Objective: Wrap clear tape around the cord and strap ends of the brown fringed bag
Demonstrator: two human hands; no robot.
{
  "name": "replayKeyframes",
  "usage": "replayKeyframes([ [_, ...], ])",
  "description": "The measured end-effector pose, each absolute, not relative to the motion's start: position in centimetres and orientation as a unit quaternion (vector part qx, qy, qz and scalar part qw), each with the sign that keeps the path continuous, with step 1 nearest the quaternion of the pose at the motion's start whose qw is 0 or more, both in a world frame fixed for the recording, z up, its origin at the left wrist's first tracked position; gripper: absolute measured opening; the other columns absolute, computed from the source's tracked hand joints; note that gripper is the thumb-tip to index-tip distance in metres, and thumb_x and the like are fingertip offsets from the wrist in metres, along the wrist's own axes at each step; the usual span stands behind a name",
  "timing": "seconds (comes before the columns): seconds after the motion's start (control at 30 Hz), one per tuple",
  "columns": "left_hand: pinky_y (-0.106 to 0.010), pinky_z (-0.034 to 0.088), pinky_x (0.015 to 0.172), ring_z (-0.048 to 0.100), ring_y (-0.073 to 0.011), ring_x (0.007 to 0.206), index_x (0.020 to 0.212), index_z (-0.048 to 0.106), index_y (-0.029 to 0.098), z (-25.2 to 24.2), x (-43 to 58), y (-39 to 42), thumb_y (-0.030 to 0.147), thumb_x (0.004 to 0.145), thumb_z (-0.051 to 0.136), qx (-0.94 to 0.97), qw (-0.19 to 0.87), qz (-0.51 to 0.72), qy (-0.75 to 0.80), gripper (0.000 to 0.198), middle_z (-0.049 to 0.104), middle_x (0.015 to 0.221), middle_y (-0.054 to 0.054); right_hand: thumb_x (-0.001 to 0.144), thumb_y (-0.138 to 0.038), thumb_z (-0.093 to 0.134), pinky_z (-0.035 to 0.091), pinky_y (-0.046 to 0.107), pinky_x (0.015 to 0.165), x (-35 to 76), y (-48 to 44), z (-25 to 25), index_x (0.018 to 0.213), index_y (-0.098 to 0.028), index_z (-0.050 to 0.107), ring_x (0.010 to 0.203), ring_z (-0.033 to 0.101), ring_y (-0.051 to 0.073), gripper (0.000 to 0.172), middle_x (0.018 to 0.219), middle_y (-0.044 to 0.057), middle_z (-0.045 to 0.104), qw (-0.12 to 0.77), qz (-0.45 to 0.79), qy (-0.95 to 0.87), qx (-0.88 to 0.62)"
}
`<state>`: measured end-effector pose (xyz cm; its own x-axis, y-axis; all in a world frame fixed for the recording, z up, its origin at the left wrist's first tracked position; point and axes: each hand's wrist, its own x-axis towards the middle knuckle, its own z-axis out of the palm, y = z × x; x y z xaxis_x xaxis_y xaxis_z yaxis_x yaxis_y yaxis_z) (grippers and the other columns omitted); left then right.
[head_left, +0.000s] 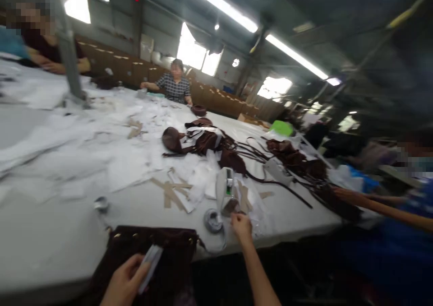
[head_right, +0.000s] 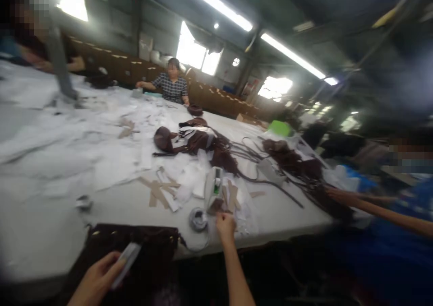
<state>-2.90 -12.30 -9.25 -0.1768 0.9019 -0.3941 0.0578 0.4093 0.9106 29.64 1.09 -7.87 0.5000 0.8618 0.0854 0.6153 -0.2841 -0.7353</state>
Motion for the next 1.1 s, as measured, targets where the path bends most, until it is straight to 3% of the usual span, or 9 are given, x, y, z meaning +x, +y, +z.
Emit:
replayKeyframes([
  [0.07,-0.026,0.042,0.051,0.052,-0.0164,0.053,0.07,0.06,0.017,-10.8,-2.8,-11.9,0.074,0.062,0.06,0.359,0.578,0.432,0.591,0.058,0.056,0.054,0.002,0.066,-0.048,0.055,0.031,0.031,0.051,29.4,0.6,-7.8,0.041,-0.022,0.052,0.049,0.048,0.02,0.036,0.042,0.005,0.052,0.344,0.181,-0.483,-0.785],
  [0.17,-0.023,0.037,0.05,0.047,-0.0133,0.051,0.071,0.056,0.017,-11.9,-2.7,-11.3,0.065,0.071,0.058,0.362,0.559,0.461,0.587,0.048,0.051,0.055,0.003,0.066,-0.053,0.056,0.038,0.03,0.056,26.6,-1.4,-7.0,0.064,-0.019,0.065,0.057,0.054,0.021,0.035,0.056,0.005,0.061,0.319,0.239,-0.533,-0.746],
  [0.23,-0.023,0.036,0.051,0.047,-0.013,0.054,0.071,0.056,0.016,-11.8,-2.5,-11.3,0.057,0.077,0.056,0.382,0.53,0.467,0.596,0.041,0.05,0.057,0.003,0.072,-0.055,0.057,0.04,0.027,0.056,23.0,-3.8,-6.1,0.072,-0.019,0.066,0.059,0.054,0.018,0.038,0.062,0.003,0.061,0.292,0.341,-0.604,-0.658],
  [0.3,-0.022,0.037,0.054,0.049,-0.0134,0.058,0.074,0.058,0.016,-11.5,-2.4,-11.6,0.05,0.081,0.055,0.413,0.499,0.464,0.604,0.035,0.053,0.062,0.002,0.078,-0.053,0.056,0.041,0.025,0.056,18.7,-6.2,-5.3,0.074,-0.018,0.065,0.059,0.052,0.016,0.036,0.063,0.001,0.059,0.255,0.439,-0.658,-0.556],
  [0.4,-0.022,0.039,0.059,0.052,-0.0145,0.064,0.077,0.062,0.016,-11.2,-2.4,-12.0,0.043,0.084,0.053,0.453,0.454,0.462,0.612,0.029,0.059,0.068,0.0,0.083,-0.048,0.055,0.039,0.022,0.056,13.5,-8.1,-4.9,0.073,-0.017,0.066,0.058,0.05,0.013,0.034,0.062,-0.001,0.058,0.225,0.479,-0.684,-0.502],
  [0.63,-0.023,0.042,0.063,0.059,-0.0163,0.065,0.081,0.062,0.018,-11.3,-2.3,-12.5,0.033,0.086,0.05,0.499,0.419,0.467,0.598,0.02,0.065,0.072,-0.002,0.083,-0.048,0.054,0.036,0.022,0.055,10.8,-7.6,-7.0,0.062,-0.016,0.064,0.057,0.05,0.013,0.039,0.059,-0.001,0.059,0.216,0.424,-0.688,-0.547],
  [0.83,-0.025,0.041,0.066,0.059,-0.0171,0.068,0.076,0.056,0.02,-12.2,-2.3,-12.8,0.025,0.086,0.048,0.568,0.364,0.436,0.596,0.015,0.061,0.073,-0.003,0.079,-0.052,0.053,0.024,0.024,0.045,10.2,-7.4,-9.1,0.042,-0.017,0.046,0.044,0.038,0.01,0.051,0.043,-0.003,0.037,0.177,0.359,-0.681,-0.613],
  [1.1,-0.023,0.038,0.061,0.055,-0.0146,0.064,0.08,0.06,0.018,-10.5,-3.0,-12.8,0.031,0.087,0.05,0.52,0.442,0.451,0.575,0.018,0.061,0.07,0.0,0.08,-0.058,0.05,0.021,0.027,0.044,10.5,-7.2,-8.3,0.038,-0.019,0.044,0.043,0.042,0.012,0.057,0.04,0.001,0.042,0.151,0.313,-0.711,-0.611],
])
